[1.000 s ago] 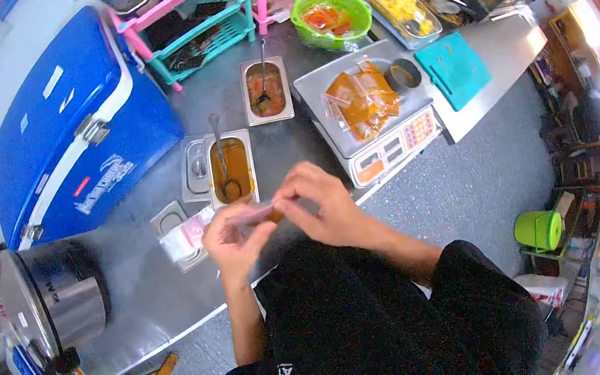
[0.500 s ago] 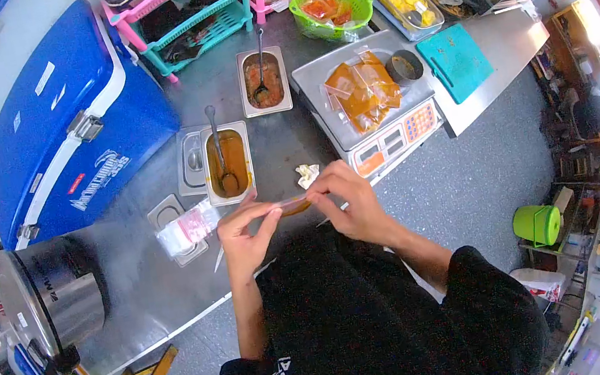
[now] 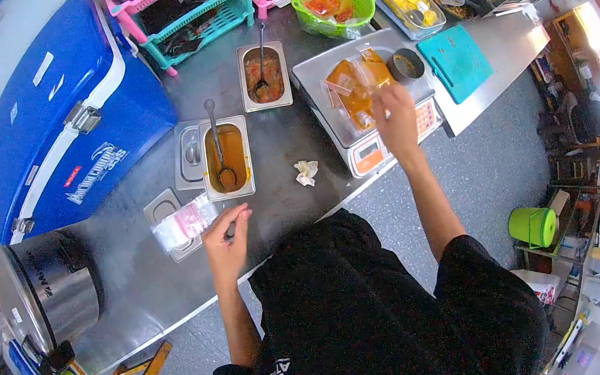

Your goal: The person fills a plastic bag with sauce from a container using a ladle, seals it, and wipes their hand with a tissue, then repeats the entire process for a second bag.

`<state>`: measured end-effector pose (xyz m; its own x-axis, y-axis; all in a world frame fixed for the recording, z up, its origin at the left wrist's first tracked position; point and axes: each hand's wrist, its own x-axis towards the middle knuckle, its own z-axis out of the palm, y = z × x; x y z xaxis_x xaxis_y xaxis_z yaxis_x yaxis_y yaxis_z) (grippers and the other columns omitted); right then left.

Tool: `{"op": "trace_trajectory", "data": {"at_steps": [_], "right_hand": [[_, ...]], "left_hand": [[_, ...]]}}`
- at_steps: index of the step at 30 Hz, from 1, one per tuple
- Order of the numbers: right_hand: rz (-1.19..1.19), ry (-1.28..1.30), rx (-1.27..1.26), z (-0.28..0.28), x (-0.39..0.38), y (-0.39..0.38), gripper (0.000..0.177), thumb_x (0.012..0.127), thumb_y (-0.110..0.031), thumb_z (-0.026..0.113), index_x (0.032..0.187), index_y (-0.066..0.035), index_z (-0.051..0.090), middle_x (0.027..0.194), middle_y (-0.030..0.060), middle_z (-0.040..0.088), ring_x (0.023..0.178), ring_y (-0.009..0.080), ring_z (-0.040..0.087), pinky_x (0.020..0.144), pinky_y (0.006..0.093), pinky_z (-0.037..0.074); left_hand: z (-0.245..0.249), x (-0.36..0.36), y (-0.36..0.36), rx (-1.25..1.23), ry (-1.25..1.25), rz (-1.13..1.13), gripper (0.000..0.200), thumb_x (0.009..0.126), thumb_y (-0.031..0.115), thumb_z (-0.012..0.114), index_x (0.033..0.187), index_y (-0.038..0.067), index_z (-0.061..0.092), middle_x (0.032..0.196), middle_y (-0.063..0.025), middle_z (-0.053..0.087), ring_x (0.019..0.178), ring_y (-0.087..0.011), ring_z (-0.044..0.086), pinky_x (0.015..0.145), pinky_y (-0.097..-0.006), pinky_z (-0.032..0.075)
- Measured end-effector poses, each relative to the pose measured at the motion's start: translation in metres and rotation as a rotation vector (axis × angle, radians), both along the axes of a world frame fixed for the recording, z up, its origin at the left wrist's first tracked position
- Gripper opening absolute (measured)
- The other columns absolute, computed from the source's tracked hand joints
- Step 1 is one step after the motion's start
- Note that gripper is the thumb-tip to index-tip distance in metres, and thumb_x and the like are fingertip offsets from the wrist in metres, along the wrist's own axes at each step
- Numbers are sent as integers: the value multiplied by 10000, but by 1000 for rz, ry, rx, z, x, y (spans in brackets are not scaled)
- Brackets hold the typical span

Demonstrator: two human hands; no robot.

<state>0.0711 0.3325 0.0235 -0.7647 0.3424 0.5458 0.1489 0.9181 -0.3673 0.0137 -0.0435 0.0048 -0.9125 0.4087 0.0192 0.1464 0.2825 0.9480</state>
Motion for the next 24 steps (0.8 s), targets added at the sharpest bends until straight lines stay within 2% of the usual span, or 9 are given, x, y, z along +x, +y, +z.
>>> {"op": "trace_trajectory", "data": {"at_steps": [2,6,9,12,13,16,20,23,24], "right_hand": [[109,-21,-64,-28,0,-7,113,846,-23,649,944,16,688,843,160,633,789,319,616,712,417,481],[244,-152,-311,-40,7,-59,98,815,-31,673,906,3,687,810,158,628,791,358,611,709,415,484],[336,-252,-418,-60,11,-91,99,824,-37,670,912,6,686,812,170,628,781,362,612,700,424,489],[407,-332,-461,-74,16,-111,103,827,-46,668,916,3,686,808,184,627,789,366,616,712,439,492],[444,-334,-465,-72,17,-118,106,830,-50,664,923,-6,689,822,185,635,794,372,623,715,438,496],[553,-335,-450,-73,16,-131,121,837,-59,659,944,-14,696,852,184,646,796,375,628,722,438,502],[538,-334,-491,-71,17,-137,105,842,-70,666,929,-21,699,858,180,655,825,371,640,744,431,515],[516,-357,-495,-71,15,-136,96,844,-76,669,918,-22,698,852,176,656,832,371,646,756,428,519],[519,-347,-491,-70,14,-135,98,845,-79,669,918,-22,698,854,175,658,827,371,647,757,427,520]], "left_hand": [[-1,-3,-9,-53,-5,20,163,913,99,673,1034,1,721,892,-108,731,805,-164,677,761,-285,514],[-23,-7,-37,-153,43,124,166,916,112,674,1024,-6,719,907,-110,730,829,-159,671,774,-293,517],[-75,-16,-63,-266,159,241,187,878,105,689,1030,-3,712,935,-145,718,856,-246,691,798,-338,527],[-120,-20,-70,-547,268,258,327,808,203,739,1083,32,703,1005,-159,661,944,-343,627,856,-415,503],[-131,-21,-66,-601,381,256,337,783,238,765,1056,47,716,1002,-132,641,981,-311,599,853,-426,487],[-141,-25,-55,-672,385,303,320,783,230,774,1035,39,727,909,-146,617,877,-324,600,790,-438,491],[-155,-28,-42,-757,412,330,253,777,234,778,953,54,747,857,-116,607,826,-302,603,727,-437,489],[-185,-31,-43,-701,401,340,213,815,218,747,942,47,745,804,-116,599,745,-287,594,660,-409,474],[-182,-30,-43,-584,391,396,175,823,197,736,918,49,732,786,-97,597,720,-266,582,650,-399,463]]}}
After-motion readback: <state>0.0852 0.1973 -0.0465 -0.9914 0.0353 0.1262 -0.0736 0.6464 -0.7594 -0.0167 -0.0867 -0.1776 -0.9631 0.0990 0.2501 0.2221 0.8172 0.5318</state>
